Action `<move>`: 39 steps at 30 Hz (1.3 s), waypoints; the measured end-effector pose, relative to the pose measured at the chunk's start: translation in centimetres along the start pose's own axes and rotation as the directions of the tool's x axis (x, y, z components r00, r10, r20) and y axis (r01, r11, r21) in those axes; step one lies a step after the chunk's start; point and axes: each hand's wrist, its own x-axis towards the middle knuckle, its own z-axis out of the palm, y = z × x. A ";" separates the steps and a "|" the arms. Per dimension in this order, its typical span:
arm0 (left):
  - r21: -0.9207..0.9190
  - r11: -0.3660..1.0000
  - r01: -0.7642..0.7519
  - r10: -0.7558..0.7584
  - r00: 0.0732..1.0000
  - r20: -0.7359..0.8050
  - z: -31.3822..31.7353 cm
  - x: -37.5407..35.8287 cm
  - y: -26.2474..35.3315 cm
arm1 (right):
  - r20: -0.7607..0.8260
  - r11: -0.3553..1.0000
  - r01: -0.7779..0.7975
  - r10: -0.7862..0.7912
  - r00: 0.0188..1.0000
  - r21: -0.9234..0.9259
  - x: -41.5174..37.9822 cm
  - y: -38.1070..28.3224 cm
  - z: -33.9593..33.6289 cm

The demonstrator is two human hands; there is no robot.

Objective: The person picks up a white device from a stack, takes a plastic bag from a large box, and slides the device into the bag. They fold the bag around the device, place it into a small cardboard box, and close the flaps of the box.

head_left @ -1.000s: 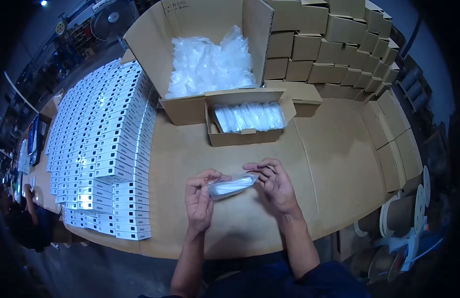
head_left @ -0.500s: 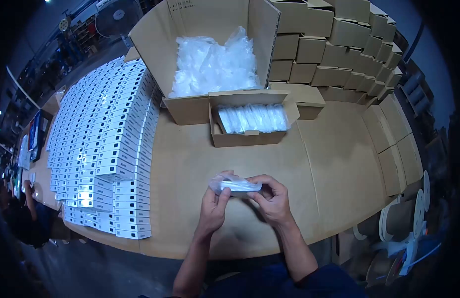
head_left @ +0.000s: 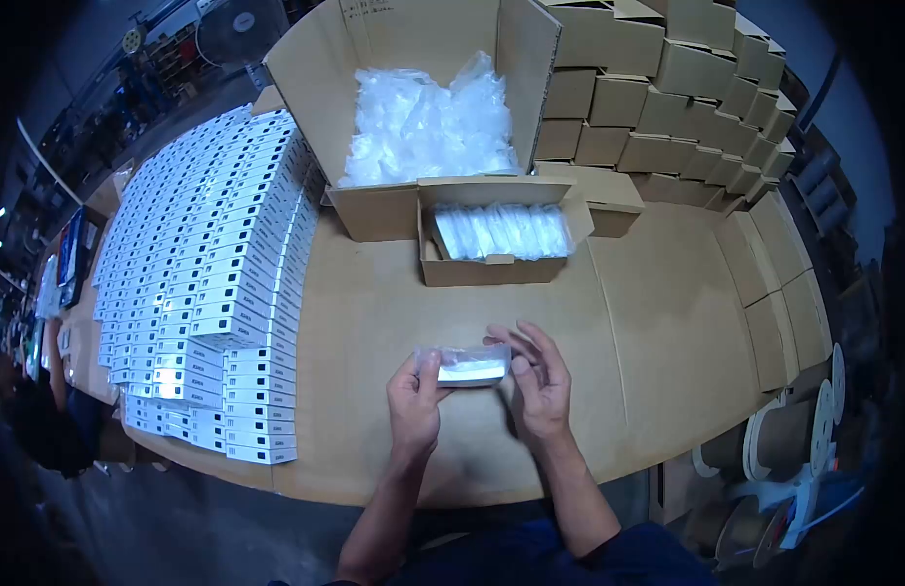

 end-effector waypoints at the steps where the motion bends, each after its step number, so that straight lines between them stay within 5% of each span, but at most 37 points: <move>1: 0.002 1.000 -0.002 0.002 1.000 -0.003 -0.1 0.0 0.0 | 0.145 0.989 0.070 -0.051 0.988 -0.127 0.2 -0.1 -0.6; 4: -0.010 1.000 -0.004 0.004 1.000 0.014 -0.2 0.2 -0.2 | 0.482 0.880 0.280 -0.067 0.873 -0.384 1.1 -0.9 -2.5; 7: -0.050 0.999 0.002 0.001 0.998 0.063 -0.4 0.3 -0.6 | 0.446 0.779 0.212 0.096 0.890 -0.590 1.2 -2.1 -2.2; 8: -0.056 0.998 0.008 -0.004 0.997 0.074 -0.5 0.3 -0.6 | 0.481 0.739 0.313 0.016 0.877 -0.596 1.6 -1.9 -2.2; 14: -0.062 0.997 -0.047 0.059 0.975 0.214 0.9 -1.1 3.0 | 0.356 0.788 0.122 0.129 0.925 -0.603 1.7 -2.2 -2.9; 16: 0.024 0.989 -0.149 0.135 0.943 0.304 1.0 -1.3 3.3 | 0.319 0.820 0.053 0.161 0.934 -0.570 1.7 -1.8 -3.3; 20: 0.265 0.947 -0.180 0.044 0.893 0.447 -1.6 -0.2 2.1 | 0.312 0.843 0.018 0.179 0.933 -0.537 1.6 -1.4 -3.8; 23: 0.389 0.895 -0.217 0.028 0.899 0.437 -1.9 -0.2 2.8 | 0.431 0.833 0.195 0.057 0.901 -0.518 2.1 -1.1 -4.3; 26: 0.425 0.867 -0.259 0.062 0.903 0.425 -1.8 0.2 3.4 | 0.428 0.524 0.424 -0.120 0.896 -0.738 2.3 -3.1 -2.3; 29: 0.463 0.826 -0.322 0.067 0.871 0.487 -2.6 1.1 3.8 | 0.500 0.485 0.440 -0.006 0.866 -0.756 3.0 -4.4 -1.6; 30: 0.473 0.816 -0.331 0.068 0.869 0.490 -2.6 1.3 4.2 | 0.591 0.370 0.558 -0.029 0.806 -0.743 3.1 -4.9 -1.4; 33: 0.480 0.799 -0.363 0.079 0.854 0.514 -2.8 2.0 5.2 | 0.732 0.315 0.682 0.062 0.679 -0.659 4.1 -5.0 -0.9; 34: 0.465 0.802 -0.375 0.087 0.843 0.531 -3.0 2.4 5.4 | 0.756 0.352 0.711 -0.013 0.654 -0.609 4.7 -5.0 -0.4; 38: 0.202 0.970 -0.133 0.057 0.938 0.342 -2.7 3.2 6.1 | 0.715 0.416 0.651 -0.004 0.700 -0.635 6.5 -6.0 0.5; 39: 0.368 0.914 -0.172 0.053 0.948 0.313 -3.0 4.1 6.4 | 0.663 0.412 0.621 -0.053 0.746 -0.666 7.0 -6.0 0.9</move>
